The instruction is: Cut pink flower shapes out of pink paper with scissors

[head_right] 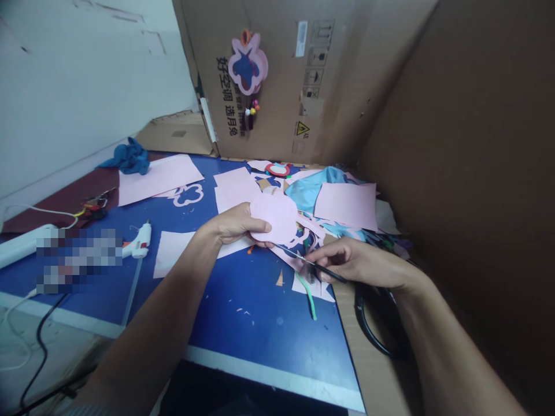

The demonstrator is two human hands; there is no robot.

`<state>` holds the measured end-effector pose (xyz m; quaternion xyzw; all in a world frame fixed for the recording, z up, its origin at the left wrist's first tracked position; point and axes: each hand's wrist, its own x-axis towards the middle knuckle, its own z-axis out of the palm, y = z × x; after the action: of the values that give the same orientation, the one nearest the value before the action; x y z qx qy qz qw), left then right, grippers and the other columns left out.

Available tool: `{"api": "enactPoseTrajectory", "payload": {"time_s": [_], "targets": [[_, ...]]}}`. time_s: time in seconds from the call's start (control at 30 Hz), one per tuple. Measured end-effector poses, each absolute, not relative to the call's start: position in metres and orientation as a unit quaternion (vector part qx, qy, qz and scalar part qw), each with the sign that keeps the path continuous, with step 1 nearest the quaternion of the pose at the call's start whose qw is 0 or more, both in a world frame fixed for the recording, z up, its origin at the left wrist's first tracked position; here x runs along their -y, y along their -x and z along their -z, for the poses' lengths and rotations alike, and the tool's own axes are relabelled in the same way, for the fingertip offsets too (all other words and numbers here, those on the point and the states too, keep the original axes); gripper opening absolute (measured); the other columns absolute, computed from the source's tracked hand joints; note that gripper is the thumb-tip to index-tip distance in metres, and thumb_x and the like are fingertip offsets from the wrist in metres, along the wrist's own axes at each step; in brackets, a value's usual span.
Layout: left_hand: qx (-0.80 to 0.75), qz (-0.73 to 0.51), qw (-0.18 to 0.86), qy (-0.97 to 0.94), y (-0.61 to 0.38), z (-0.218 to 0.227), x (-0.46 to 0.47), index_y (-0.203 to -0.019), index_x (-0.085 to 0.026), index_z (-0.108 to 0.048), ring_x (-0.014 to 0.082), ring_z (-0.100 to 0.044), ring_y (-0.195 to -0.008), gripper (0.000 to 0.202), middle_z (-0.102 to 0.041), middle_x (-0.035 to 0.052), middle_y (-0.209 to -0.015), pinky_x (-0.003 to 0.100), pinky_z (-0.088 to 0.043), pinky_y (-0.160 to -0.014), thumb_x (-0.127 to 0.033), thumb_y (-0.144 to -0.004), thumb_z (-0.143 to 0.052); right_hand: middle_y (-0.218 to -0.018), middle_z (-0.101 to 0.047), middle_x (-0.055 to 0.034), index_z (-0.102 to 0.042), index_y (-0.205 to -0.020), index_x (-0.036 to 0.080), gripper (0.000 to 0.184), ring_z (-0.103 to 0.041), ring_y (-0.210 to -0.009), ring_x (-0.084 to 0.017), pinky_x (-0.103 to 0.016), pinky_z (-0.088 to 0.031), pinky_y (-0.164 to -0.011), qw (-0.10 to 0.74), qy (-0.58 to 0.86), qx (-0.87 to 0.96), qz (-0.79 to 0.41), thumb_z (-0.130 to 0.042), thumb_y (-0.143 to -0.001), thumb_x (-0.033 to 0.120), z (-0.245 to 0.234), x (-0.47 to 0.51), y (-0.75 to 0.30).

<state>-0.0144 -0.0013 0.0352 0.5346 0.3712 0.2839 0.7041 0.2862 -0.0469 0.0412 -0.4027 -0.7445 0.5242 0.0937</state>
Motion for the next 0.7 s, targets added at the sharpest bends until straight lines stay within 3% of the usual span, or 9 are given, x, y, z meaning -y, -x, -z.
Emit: {"api": "enactPoseTrajectory", "payload": {"time_s": [0.47, 0.7], "targets": [[-0.390, -0.278, 0.703, -0.526, 0.0148, -0.0358, 0.0014, -0.086, -0.006, -0.073, 0.0295, -0.076, -0.067, 0.026, -0.076, 0.0240, -0.080, 0.032, -0.056, -0.053, -0.019, -0.065, -0.081, -0.095, -0.077, -0.0077, -0.085, -0.113, 0.023, 0.052, -0.066, -0.083, -0.022, -0.032, -0.053, -0.075, 0.088, 0.401, 0.743, -0.529, -0.075, -0.086, 0.067, -0.0483, 0.0489, -0.2793], [-0.388, -0.287, 0.709, -0.514, 0.0147, -0.0344, 0.0008, -0.091, -0.005, -0.074, 0.0297, -0.076, -0.067, 0.031, -0.077, 0.0244, -0.083, 0.035, -0.058, -0.057, -0.018, -0.064, -0.083, -0.099, -0.077, -0.0073, -0.085, -0.114, 0.023, 0.047, -0.065, -0.086, -0.022, -0.032, -0.052, -0.076, 0.084, 0.395, 0.750, -0.523, -0.074, -0.089, 0.062, -0.0477, 0.0484, -0.2802]]}}
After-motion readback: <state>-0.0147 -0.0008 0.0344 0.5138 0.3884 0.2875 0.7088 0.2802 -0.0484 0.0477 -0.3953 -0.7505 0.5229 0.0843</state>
